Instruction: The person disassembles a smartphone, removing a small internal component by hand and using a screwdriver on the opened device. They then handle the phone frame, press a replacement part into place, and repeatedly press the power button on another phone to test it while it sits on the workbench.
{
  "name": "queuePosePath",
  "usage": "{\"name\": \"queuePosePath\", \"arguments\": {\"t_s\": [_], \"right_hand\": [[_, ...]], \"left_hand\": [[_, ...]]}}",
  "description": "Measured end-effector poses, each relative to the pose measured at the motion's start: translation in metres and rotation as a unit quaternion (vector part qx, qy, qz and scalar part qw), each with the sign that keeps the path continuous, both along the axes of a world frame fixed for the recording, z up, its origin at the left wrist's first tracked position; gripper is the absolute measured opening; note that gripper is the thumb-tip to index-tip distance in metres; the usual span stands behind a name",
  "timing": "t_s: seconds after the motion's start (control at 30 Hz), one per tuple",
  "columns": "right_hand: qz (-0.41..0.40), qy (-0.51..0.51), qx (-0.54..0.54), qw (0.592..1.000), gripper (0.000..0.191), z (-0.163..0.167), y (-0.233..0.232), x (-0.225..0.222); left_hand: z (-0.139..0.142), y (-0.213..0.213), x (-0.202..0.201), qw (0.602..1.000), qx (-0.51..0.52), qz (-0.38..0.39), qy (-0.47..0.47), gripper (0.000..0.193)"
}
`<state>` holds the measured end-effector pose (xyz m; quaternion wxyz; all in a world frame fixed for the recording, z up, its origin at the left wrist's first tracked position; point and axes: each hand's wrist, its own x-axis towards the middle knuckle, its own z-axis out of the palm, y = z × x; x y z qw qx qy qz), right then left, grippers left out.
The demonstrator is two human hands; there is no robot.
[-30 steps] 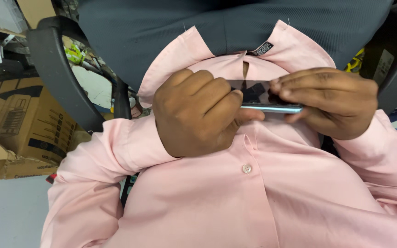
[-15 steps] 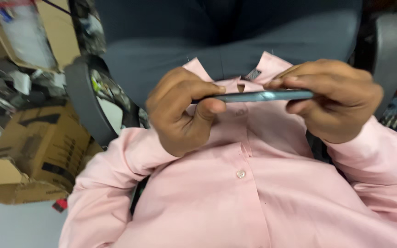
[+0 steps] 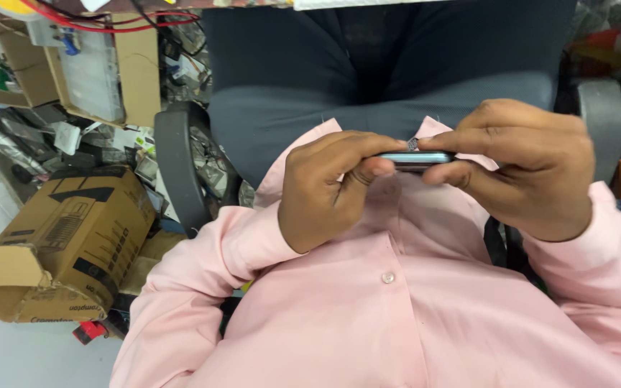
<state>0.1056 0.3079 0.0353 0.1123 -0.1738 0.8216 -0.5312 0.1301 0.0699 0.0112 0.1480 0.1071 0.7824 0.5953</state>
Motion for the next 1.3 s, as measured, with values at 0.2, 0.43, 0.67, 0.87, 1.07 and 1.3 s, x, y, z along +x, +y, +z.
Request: {"name": "queuePosePath", "arguments": {"t_s": [0.2, 0.43, 0.67, 0.87, 1.07, 1.3], "right_hand": [[-0.034, -0.01, 0.03, 0.999, 0.025, -0.013, -0.007, 0.018], [-0.006, 0.053, 0.074, 0.996, 0.026, -0.019, -0.025, 0.051], [0.032, 0.046, 0.126, 0.99, 0.033, -0.007, -0.012, 0.04], [-0.021, 0.096, 0.082, 0.992, 0.027, -0.031, -0.015, 0.062], [-0.025, 0.01, 0.075, 0.997, 0.028, -0.037, -0.008, 0.07], [-0.056, -0.074, -0.04, 0.995, 0.03, -0.047, 0.017, 0.074]], "left_hand": [[0.0, -0.014, -0.003, 0.99, 0.068, -0.027, -0.117, 0.029], [0.002, -0.017, 0.017, 0.996, -0.034, -0.077, 0.038, 0.018], [0.0, -0.038, 0.012, 0.996, -0.002, -0.086, 0.006, 0.013], [0.001, -0.022, 0.006, 0.975, -0.107, -0.163, 0.108, 0.024], [-0.009, -0.013, 0.009, 0.964, -0.13, -0.178, 0.152, 0.021], [0.005, -0.014, 0.007, 0.947, -0.212, -0.217, 0.105, 0.022]]}}
